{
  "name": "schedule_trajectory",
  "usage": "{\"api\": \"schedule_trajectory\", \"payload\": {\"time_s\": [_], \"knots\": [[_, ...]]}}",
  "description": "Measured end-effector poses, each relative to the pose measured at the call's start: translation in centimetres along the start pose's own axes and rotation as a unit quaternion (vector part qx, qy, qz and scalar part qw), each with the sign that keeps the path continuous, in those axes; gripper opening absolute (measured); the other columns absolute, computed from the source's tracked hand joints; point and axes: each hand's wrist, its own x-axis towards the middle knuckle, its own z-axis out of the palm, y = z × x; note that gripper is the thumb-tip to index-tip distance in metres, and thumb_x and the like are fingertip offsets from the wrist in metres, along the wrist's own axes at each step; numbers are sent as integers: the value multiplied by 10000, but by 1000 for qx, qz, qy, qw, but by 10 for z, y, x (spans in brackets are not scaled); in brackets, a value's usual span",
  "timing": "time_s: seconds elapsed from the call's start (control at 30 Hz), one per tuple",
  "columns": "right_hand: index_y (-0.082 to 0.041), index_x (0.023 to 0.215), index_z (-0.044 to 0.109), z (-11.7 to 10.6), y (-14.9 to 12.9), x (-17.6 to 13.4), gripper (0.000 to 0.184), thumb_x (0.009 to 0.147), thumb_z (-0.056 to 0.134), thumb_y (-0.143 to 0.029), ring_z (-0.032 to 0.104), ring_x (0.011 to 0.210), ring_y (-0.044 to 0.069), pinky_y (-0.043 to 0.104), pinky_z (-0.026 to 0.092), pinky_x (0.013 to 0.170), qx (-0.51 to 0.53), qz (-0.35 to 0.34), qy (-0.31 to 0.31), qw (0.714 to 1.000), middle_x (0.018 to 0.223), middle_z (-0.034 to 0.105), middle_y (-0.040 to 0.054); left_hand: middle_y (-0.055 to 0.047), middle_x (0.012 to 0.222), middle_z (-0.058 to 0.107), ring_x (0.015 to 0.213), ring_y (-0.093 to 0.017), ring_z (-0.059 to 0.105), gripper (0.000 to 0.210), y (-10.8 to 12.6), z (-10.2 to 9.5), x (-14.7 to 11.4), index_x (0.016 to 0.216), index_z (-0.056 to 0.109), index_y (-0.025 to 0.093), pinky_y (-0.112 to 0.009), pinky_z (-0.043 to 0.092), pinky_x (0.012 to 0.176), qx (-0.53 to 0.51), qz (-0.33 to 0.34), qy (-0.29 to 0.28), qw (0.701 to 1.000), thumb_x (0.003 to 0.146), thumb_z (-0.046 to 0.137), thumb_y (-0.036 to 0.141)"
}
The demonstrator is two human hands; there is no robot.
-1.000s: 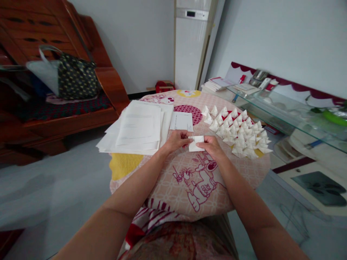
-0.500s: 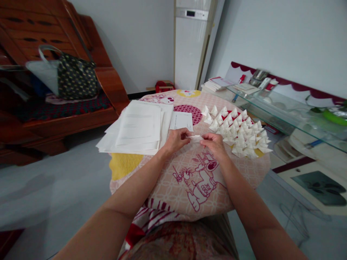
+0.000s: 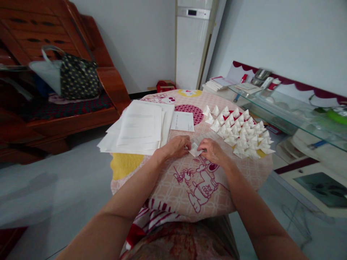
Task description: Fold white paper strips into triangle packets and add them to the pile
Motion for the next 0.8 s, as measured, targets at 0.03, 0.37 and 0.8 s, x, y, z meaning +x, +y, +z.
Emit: {"api": "schedule_trajectory", "payload": {"time_s": [0.03, 0.37, 0.8], "knots": [[-173, 853, 789, 0, -2, -1, 215, 803, 634, -33, 619, 893, 213, 317, 482, 823, -35, -4, -10, 999, 931, 695, 86, -63, 911, 711, 746, -145, 630, 130, 0, -1, 0, 861, 776, 154, -252, 463, 702, 4, -3, -10, 1000, 819, 658, 119], [-152, 814, 748, 6, -17, -3, 240, 887, 547, -41, 595, 840, 219, 311, 433, 760, -139, -4, -59, 988, 869, 676, 108, -58, 875, 724, 770, -150, 646, 198, 0, -2, -2, 867, 787, 158, -241, 446, 702, 17, 40, -17, 999, 807, 635, 47], [-143, 670, 730, -1, -1, 2, 152, 801, 662, -179, 524, 620, 133, 260, 340, 600, 134, 99, 5, 986, 627, 599, -4, -38, 808, 739, 759, -140, 628, 147, -7, 1, 3, 810, 799, 144, -243, 418, 701, -86, -48, 13, 995, 838, 655, 160]]}}
